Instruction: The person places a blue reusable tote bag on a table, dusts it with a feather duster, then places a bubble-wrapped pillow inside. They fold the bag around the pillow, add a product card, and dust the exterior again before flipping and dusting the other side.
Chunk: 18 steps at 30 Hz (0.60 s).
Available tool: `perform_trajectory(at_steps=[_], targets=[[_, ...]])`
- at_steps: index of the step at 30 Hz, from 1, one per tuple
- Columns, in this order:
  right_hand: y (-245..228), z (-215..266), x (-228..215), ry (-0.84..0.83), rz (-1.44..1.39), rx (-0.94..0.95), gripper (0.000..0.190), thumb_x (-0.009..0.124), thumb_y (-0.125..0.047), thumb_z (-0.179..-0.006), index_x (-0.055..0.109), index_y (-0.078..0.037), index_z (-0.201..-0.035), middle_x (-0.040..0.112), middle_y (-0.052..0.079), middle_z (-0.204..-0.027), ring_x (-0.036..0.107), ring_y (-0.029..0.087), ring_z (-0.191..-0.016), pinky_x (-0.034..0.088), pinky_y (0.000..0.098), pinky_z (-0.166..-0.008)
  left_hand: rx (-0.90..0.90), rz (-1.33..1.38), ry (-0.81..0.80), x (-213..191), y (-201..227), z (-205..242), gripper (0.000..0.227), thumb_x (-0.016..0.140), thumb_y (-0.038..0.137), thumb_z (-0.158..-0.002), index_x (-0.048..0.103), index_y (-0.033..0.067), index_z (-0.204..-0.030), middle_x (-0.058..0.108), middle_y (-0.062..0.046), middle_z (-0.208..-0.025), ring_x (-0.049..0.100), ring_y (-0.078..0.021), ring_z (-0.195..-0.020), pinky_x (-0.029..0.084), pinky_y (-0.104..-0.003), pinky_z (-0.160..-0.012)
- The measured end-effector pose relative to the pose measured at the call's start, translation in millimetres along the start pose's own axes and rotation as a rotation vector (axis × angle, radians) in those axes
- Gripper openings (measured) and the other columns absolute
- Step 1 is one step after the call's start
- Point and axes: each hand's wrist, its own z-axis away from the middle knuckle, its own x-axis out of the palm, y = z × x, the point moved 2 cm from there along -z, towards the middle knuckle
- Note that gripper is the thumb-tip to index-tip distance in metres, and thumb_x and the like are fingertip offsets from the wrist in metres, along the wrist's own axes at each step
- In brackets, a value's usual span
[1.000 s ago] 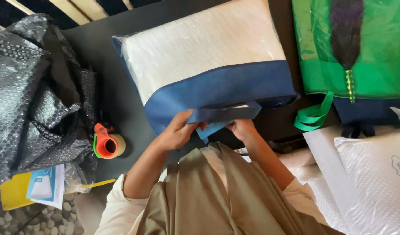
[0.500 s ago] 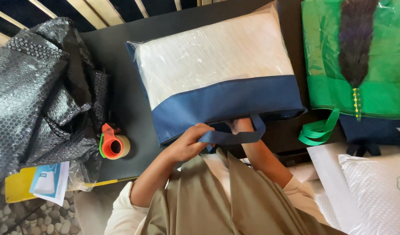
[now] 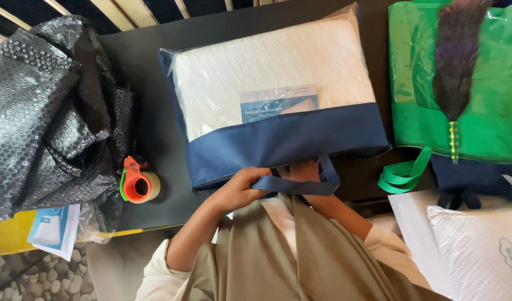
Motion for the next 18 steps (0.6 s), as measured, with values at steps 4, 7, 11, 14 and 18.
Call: perform_trajectory(at_steps=[4,7,11,14,18], targets=[[8.1,-25.8,11.3,0.045,0.116,-0.151,0.048,0.035,-0.033,-0.109,0.047,-0.024,-0.154,0.046,0.020,-0.148,0.038,0.051,-0.138,0.035,0.0693,-0.112,-0.042,0.003,0.027,1.5,-10.7,4.8,0.015,0.066,-0.004,-0.082,0.069,0.0088,-0.088,0.060,-0.005,-0.067,0.055,-0.0174,-0.070,0.049,-0.034,-0.075],[-2.1,-63.8,35.5,0.092,0.238,-0.293,0.049,0.031,-0.035,-0.111,0.046,-0.026,-0.156,0.045,0.021,-0.151,0.036,0.053,-0.141,0.033,0.0699,-0.114,-0.073,0.049,0.091,3.4,-11.5,9.7,0.009,0.069,-0.001,-0.087,0.069,0.0081,-0.089,0.061,-0.004,-0.066,0.054,-0.0130,-0.071,0.049,-0.032,-0.074],[29.7,-75.0,101.2,0.051,0.354,-0.461,0.051,0.026,-0.038,-0.112,0.041,-0.030,-0.161,0.050,0.021,-0.146,0.035,0.054,-0.145,0.026,0.0792,-0.110,-0.071,0.081,0.190,8.8,-10.0,12.0,0.010,0.072,0.000,-0.089,0.067,0.0075,-0.087,0.062,-0.003,-0.067,0.054,-0.0114,-0.071,0.049,-0.031,-0.073],[20.6,-91.0,107.6,-0.164,0.325,-0.383,0.062,0.037,-0.059,-0.102,0.048,-0.031,-0.156,0.057,0.020,-0.144,0.038,0.050,-0.146,0.016,0.0883,-0.105,-0.067,0.070,0.229,10.0,-12.1,13.7,0.011,0.073,0.000,-0.089,0.065,0.0074,-0.087,0.061,-0.003,-0.069,0.053,-0.0105,-0.074,0.049,-0.032,-0.074],[10.3,-100.4,104.3,-0.155,0.278,-0.310,0.072,0.061,-0.074,-0.090,0.066,-0.024,-0.142,0.060,0.024,-0.141,0.046,0.053,-0.138,0.017,0.0918,-0.102,-0.074,0.137,0.249,8.5,-29.4,19.3,0.011,0.074,0.000,-0.090,0.068,0.0093,-0.090,0.063,0.001,-0.071,0.052,-0.0071,-0.075,0.049,-0.028,-0.076]])
